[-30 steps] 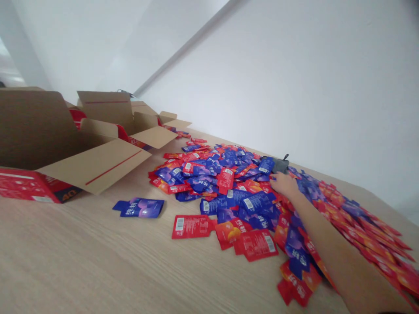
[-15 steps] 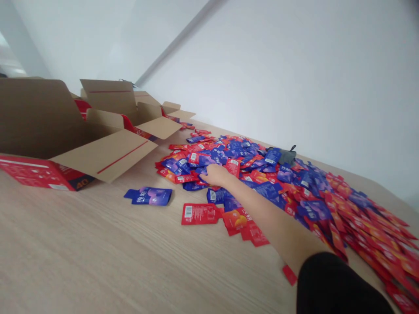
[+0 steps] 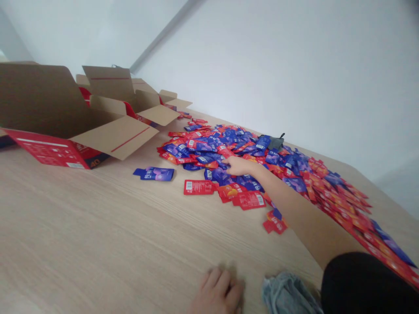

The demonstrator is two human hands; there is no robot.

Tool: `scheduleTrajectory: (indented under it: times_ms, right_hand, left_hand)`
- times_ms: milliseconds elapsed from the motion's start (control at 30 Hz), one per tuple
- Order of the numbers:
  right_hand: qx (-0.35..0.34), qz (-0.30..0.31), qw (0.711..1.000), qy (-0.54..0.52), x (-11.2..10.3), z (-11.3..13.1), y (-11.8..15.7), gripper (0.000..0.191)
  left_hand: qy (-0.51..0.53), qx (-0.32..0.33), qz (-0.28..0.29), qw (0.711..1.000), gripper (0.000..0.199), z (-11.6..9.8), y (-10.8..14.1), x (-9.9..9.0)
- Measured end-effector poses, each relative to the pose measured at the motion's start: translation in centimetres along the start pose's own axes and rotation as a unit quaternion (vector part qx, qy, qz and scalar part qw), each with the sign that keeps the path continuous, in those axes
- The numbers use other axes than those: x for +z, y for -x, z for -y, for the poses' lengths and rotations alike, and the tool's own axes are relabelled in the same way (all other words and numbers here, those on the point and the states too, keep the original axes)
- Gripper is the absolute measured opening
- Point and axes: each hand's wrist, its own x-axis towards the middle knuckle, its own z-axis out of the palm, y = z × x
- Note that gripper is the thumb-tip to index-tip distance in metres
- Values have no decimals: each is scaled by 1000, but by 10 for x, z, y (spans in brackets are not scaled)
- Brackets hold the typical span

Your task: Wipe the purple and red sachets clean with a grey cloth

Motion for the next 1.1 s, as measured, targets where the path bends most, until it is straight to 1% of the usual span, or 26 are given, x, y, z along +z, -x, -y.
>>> scheduleTrajectory:
  times_ms: [33, 67, 167, 233, 267, 300, 333, 400, 467, 500, 533, 600, 633, 667, 700, 733, 767, 800, 833, 900, 933, 1000, 1033, 1100]
  right_hand:
    - [14, -25, 999, -14, -2, -2, 6, 41]
    - [30, -57, 997, -28, -3, -4, 11, 41]
    - [78, -163, 980, -78, -5, -5, 28, 45]
    - [93, -202, 968, -118, -2, -2, 45, 49]
    - [95, -206, 964, -137, 1, 1, 56, 50]
    - [87, -202, 962, -162, 6, 5, 70, 49]
    - [63, -194, 959, -195, 11, 10, 85, 47]
    - [-21, -173, 944, -279, 26, 21, 120, 37]
    - [-108, -127, 921, -352, 44, 30, 154, 27]
    - [-130, -90, 916, -369, 53, 32, 168, 25]
    - [-134, -41, 918, -370, 62, 34, 179, 25]
    - [-113, 64, 930, -345, 77, 35, 193, 26]
    - [-97, 104, 936, -323, 83, 35, 197, 28]
    - [-78, 124, 943, -300, 87, 34, 198, 31]
    - [-58, 119, 952, -275, 89, 34, 199, 33]
    - [-37, 89, 963, -252, 89, 34, 200, 36]
    - [-16, 42, 972, -229, 88, 34, 202, 40]
    - [0, -16, 978, -208, 85, 35, 206, 44]
    - [11, -73, 979, -189, 83, 35, 211, 47]
    - [8, -159, 975, -156, 78, 36, 229, 52]
    - [-3, -185, 973, -140, 76, 35, 241, 52]
    - [-21, -210, 971, -110, 77, 34, 269, 51]
    - [-21, -214, 972, -98, 79, 33, 283, 49]
    - [-2, -214, 974, -80, 87, 31, 312, 45]
  left_hand:
    - [1, -14, 17, 1000, 30, -3, -1, -5]
    - [10, -33, 30, 999, 30, -7, -2, -13]
    - [64, -55, 34, 996, 24, -21, -1, -44]
    - [72, -76, 40, 994, 24, -27, 2, -63]
    - [71, -94, 34, 992, 26, -29, 3, -70]
    - [77, -105, 22, 991, 28, -29, 6, -75]
    - [84, -114, 1, 990, 29, -30, 8, -79]
    - [95, -124, -52, 986, 30, -30, 15, -84]
    - [102, -121, -101, 982, 29, -33, 24, -86]
    - [104, -116, -121, 980, 28, -34, 28, -86]
    - [106, -109, -140, 978, 27, -36, 31, -86]
    - [108, -87, -168, 976, 27, -38, 34, -86]
    - [108, -76, -181, 975, 28, -38, 33, -86]
    - [108, -67, -193, 973, 30, -37, 31, -86]
    - [108, -60, -203, 971, 35, -35, 27, -87]
    - [106, -59, -216, 969, 40, -33, 23, -89]
    - [98, -57, -221, 969, 44, -30, 17, -91]
    - [88, -47, -208, 973, 48, -26, 10, -92]
    - [75, -30, -181, 980, 51, -23, 4, -93]
    - [26, 6, -100, 995, 57, -17, -8, -90]
    - [0, 15, -55, 998, 60, -15, -13, -86]
    - [-47, 5, 17, 999, 60, -13, -19, -74]
    - [-65, -10, 37, 997, 57, -14, -20, -67]
    - [-91, -39, 50, 994, 51, -18, -18, -56]
